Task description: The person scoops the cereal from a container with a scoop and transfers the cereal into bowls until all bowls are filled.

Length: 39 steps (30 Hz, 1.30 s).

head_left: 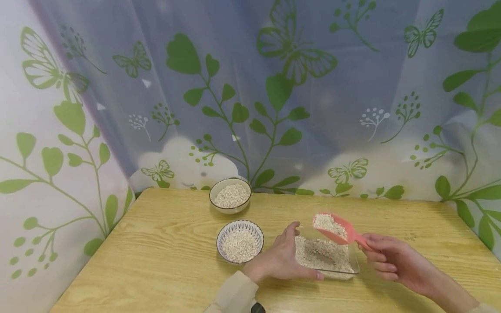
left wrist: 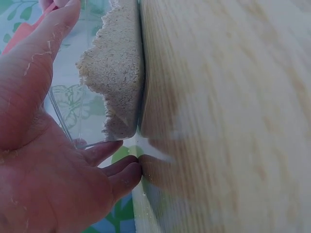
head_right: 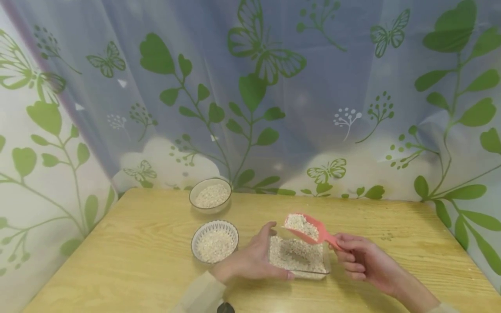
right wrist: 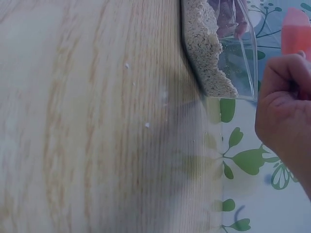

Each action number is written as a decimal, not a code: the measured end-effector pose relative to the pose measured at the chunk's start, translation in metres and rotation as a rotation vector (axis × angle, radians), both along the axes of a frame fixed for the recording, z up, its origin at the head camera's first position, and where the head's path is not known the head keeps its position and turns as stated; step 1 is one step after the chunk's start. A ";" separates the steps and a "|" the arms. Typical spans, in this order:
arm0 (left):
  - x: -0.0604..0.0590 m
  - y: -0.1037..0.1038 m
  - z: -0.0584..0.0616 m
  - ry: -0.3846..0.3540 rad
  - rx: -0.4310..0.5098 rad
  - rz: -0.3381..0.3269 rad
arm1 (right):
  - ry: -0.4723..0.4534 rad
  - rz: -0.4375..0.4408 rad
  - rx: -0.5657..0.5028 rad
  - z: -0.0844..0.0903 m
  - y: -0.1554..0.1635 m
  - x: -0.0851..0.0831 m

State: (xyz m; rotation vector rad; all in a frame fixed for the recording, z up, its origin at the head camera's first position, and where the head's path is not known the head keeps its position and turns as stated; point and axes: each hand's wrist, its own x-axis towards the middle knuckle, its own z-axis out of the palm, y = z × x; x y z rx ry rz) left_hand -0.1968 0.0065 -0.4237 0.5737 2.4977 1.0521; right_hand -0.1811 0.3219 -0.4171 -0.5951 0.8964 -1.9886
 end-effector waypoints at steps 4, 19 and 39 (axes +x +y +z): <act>0.000 0.001 0.000 -0.001 -0.005 0.003 | -0.020 -0.015 0.000 -0.001 -0.001 0.000; 0.002 -0.018 0.031 0.185 -0.045 -0.059 | 0.005 -0.093 0.036 0.005 -0.002 0.000; 0.000 -0.120 0.023 0.419 -0.021 0.167 | 0.157 -0.322 0.331 0.028 -0.034 -0.006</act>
